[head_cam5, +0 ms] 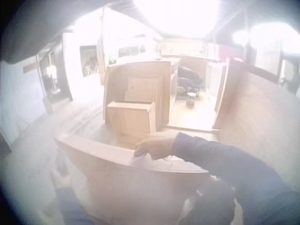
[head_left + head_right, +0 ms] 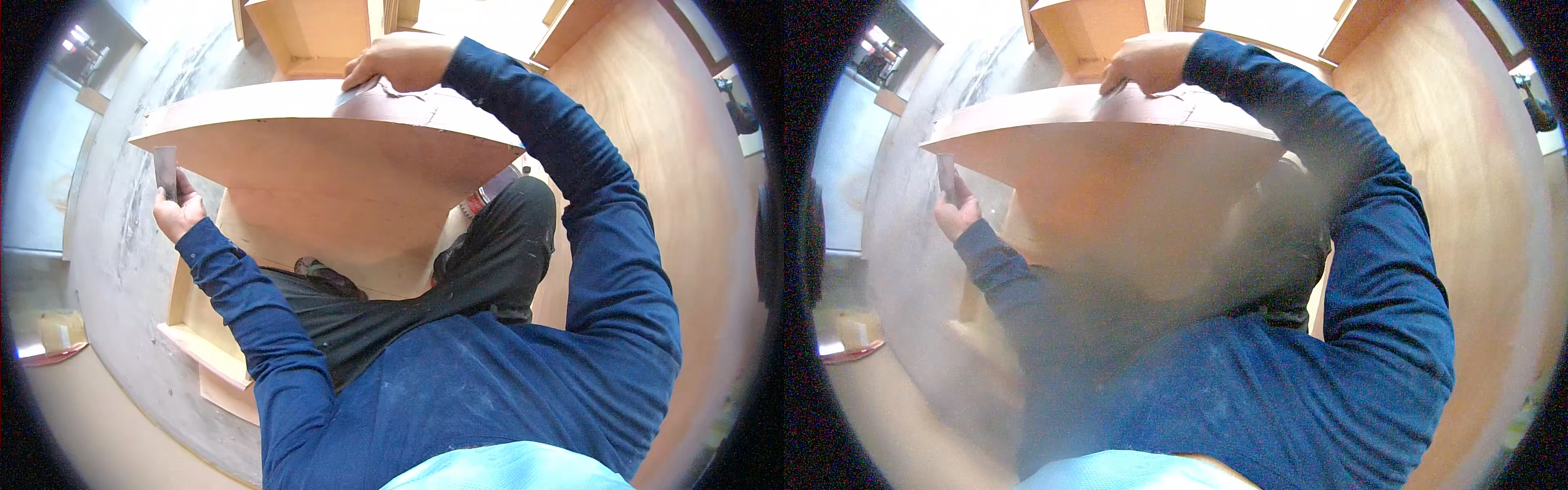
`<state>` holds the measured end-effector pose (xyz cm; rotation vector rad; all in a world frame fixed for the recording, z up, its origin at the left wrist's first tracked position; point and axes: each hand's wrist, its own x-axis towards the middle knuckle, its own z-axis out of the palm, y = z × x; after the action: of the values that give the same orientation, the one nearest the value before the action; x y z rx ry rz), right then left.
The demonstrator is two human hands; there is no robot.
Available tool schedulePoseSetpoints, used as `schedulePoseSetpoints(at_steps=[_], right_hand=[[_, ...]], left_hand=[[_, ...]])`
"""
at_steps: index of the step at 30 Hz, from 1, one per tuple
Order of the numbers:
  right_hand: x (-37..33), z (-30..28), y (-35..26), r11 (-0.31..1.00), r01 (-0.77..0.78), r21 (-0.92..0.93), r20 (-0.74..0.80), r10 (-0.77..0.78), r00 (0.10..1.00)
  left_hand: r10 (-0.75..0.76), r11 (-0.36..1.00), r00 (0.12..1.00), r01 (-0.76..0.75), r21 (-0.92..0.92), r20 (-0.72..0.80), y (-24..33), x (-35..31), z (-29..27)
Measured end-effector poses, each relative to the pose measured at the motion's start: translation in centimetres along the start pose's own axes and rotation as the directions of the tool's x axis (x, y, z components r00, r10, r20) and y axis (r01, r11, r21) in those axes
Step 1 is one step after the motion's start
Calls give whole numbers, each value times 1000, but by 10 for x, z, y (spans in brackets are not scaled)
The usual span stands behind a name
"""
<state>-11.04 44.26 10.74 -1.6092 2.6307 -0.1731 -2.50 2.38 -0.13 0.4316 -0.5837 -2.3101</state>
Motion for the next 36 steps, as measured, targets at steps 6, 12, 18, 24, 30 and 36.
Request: schedulePoseSetpoints(at_steps=[6,12,18,24,30,36], right_hand=[[-12,-2,-5,996,-36,-77,145,47,988],[-82,-13,4,1000,-3,-30,207,9,978],[-147,-27,-6,982,-191,2,266,183,946],[-169,-27,0,957,-249,151,153,226,962],[-138,25,-17,929,-91,360,-228,182,956],[-185,29,-13,970,-213,120,-242,237,941]], left_hand=[[-20,1000,999,20,9,-29,0,4,-11],[15,995,997,-23,99,78,17,32,-44],[-25,999,999,24,47,28,15,13,-27],[-15,1000,999,14,22,46,17,8,-21],[-23,999,1000,22,25,20,9,12,-20],[-30,1000,999,30,0,-14,12,11,-22]])
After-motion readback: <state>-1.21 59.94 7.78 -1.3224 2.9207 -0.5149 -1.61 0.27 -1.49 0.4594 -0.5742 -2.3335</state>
